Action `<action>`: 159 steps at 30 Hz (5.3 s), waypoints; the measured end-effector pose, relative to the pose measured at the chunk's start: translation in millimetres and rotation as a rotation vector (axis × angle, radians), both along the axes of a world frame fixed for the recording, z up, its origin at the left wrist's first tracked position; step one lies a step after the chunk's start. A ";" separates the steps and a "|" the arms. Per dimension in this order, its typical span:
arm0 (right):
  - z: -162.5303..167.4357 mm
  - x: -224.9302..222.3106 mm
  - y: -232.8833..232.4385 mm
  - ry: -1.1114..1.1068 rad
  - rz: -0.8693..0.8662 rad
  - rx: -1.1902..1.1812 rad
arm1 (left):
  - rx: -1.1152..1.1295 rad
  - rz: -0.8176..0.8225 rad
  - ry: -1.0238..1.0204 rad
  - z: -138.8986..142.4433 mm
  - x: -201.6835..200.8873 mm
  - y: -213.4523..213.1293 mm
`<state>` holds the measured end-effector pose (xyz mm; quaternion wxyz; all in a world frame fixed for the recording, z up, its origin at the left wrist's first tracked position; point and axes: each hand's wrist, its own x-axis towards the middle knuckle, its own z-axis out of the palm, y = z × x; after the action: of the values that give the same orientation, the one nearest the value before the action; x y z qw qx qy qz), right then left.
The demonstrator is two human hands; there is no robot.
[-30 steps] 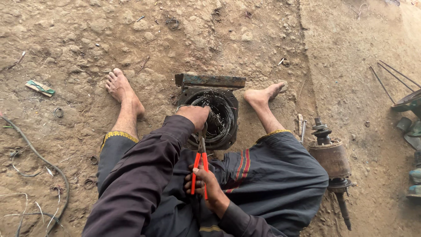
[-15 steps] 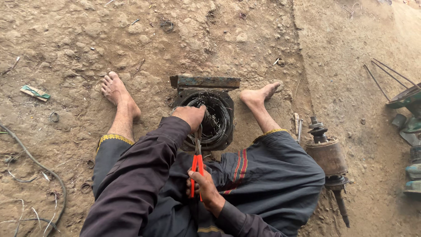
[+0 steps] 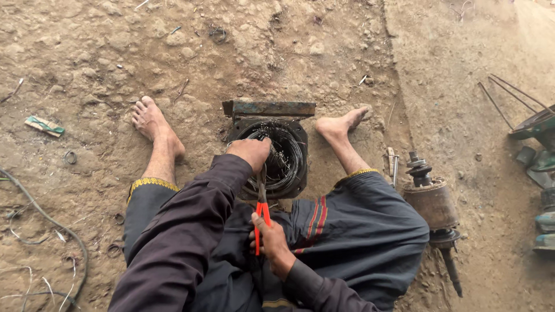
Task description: The person sits on the ground holding red-handled pliers and pulls wire windings out of an electric motor stator, cutting and stripping the wire by hand and with the pliers, letting the removed wire accumulate on the stator housing.
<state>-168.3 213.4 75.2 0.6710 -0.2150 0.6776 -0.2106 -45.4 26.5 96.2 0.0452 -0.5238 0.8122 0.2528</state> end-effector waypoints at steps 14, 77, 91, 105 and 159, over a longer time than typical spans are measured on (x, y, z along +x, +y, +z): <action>-26.9 -8.7 28.2 -0.177 -0.022 0.000 | 0.094 -0.045 0.012 -12.8 33.9 15.0; -186.5 30.0 27.8 -0.125 0.144 -0.065 | -0.230 -0.083 -0.093 -181.3 69.4 36.1; -204.5 31.7 50.6 -0.109 -0.043 -0.160 | -0.270 -0.059 -0.087 -200.6 60.4 35.1; -210.2 -3.3 50.3 -0.172 -0.019 -0.253 | -0.739 -0.045 -0.277 -206.9 45.6 25.6; -220.9 -15.8 48.6 -0.183 0.165 -0.057 | -0.232 0.114 -0.414 -152.8 103.4 9.1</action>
<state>-184.1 262.0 -145.7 0.7386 -0.2689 0.5875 -0.1926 58.0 35.6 -56.5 0.1356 -0.6113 0.7783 0.0473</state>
